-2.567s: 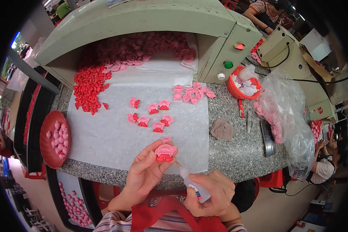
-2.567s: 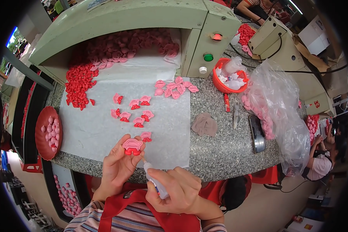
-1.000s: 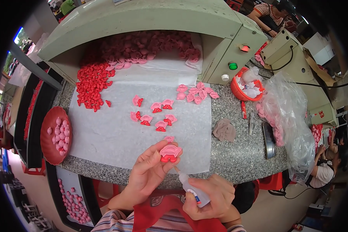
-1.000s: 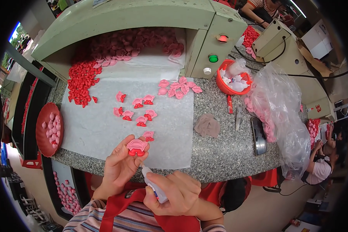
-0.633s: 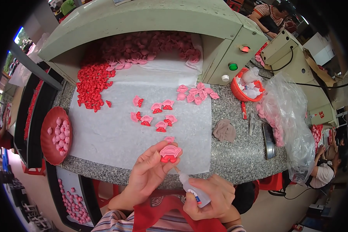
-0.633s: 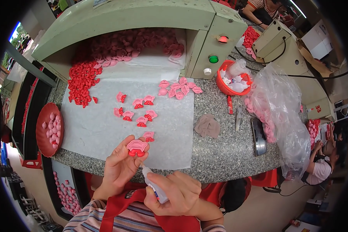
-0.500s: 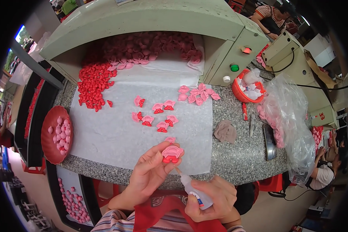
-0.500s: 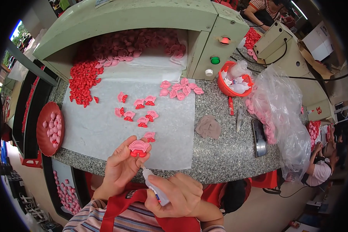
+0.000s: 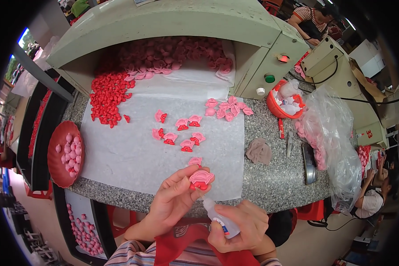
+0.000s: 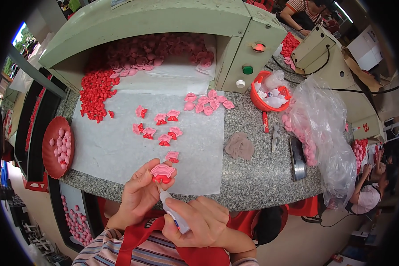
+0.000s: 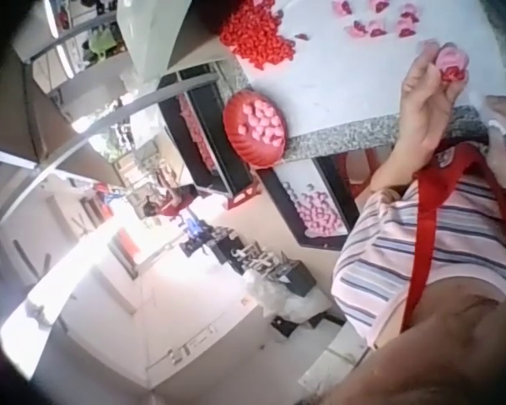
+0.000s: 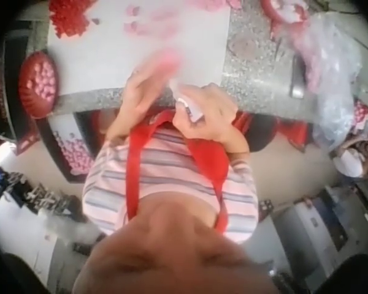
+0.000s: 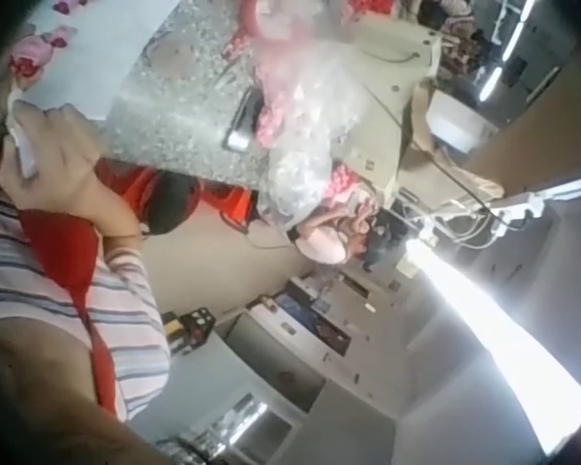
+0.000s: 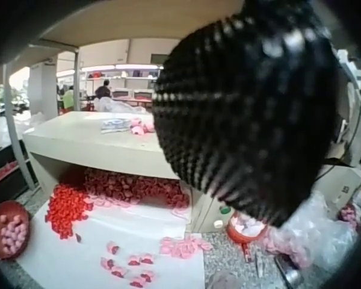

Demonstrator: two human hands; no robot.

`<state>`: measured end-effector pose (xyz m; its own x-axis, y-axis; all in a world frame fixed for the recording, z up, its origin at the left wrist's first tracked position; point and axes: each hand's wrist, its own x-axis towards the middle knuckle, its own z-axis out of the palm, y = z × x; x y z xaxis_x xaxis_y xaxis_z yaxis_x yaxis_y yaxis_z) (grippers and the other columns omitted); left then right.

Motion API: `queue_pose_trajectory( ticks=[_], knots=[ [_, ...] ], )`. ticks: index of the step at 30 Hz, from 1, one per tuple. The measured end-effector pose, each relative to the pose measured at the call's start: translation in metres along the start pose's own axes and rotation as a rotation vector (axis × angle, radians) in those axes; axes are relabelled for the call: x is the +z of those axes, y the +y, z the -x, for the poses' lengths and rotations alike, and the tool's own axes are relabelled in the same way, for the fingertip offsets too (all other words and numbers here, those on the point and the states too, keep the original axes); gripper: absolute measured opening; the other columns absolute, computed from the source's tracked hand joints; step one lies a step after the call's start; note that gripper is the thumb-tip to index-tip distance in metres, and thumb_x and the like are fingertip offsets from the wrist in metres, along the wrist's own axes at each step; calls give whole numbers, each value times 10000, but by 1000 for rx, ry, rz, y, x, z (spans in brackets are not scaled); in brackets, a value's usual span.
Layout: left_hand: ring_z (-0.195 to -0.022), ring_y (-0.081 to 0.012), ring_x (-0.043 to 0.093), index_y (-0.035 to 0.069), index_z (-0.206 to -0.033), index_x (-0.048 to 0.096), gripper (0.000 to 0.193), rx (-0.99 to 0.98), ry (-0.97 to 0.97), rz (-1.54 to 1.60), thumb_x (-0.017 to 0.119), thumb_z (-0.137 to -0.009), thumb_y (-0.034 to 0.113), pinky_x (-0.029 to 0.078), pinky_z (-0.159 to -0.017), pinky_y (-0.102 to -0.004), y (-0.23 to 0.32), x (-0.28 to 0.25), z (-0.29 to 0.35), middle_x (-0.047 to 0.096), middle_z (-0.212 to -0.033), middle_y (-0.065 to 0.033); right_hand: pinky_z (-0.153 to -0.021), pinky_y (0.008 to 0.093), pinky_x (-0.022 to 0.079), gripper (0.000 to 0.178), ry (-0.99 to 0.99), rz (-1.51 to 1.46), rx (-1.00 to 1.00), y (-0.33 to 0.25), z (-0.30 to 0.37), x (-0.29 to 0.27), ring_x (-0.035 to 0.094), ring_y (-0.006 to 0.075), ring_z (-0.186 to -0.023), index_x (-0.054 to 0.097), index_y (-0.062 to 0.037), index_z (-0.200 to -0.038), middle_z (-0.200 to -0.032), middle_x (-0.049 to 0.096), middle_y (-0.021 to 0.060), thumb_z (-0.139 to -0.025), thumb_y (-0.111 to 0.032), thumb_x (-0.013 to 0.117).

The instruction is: Gluing small pink plastic components onto larger pink plastic bases at an assembly workbench.

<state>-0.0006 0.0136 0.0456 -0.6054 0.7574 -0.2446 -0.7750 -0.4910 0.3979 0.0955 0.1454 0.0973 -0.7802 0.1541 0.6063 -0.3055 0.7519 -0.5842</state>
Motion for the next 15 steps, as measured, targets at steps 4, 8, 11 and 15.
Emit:
queue_pose_trajectory(
  ticks=[4, 8, 11, 15],
  knots=[
    [-1120, -259, 485, 11, -1186, 485, 333, 1, -16, 6, 501, -878, 137, 386, -970, -387, 0, 1, -1, 486, -1217, -162, -382, 227, 372, 253, -13, 3, 8, -1, 0, -3, 462, 144, -389, 582, 15, -838, -577, 575, 69, -601, -68, 604],
    [-1121, -261, 485, 8, -1186, 484, 333, -3, -18, 14, 501, -878, 134, 385, -970, -391, -1, -2, -3, 482, -1221, -163, -375, 228, 365, 255, 3, 4, 7, 2, 1, -1, 457, 145, -383, 581, 17, -841, -575, 572, 71, -603, -72, 605],
    [-1120, -262, 485, 6, -1189, 481, 336, 2, -22, 16, 500, -878, 133, 384, -970, -390, 1, -1, -1, 482, -1221, -164, -374, 228, 361, 256, 4, -2, 0, 0, 0, -1, 453, 144, -381, 580, 17, -844, -574, 570, 69, -606, -74, 606],
    [-1120, -267, 485, 4, -1190, 479, 338, 7, -24, 7, 500, -878, 133, 385, -968, -390, 0, -1, -2, 483, -1220, -165, -369, 223, 363, 277, 48, 17, 10, 2, 3, 1, 430, 125, -390, 614, -16, -886, -513, 479, 11, -627, -111, 630]
  ],
)
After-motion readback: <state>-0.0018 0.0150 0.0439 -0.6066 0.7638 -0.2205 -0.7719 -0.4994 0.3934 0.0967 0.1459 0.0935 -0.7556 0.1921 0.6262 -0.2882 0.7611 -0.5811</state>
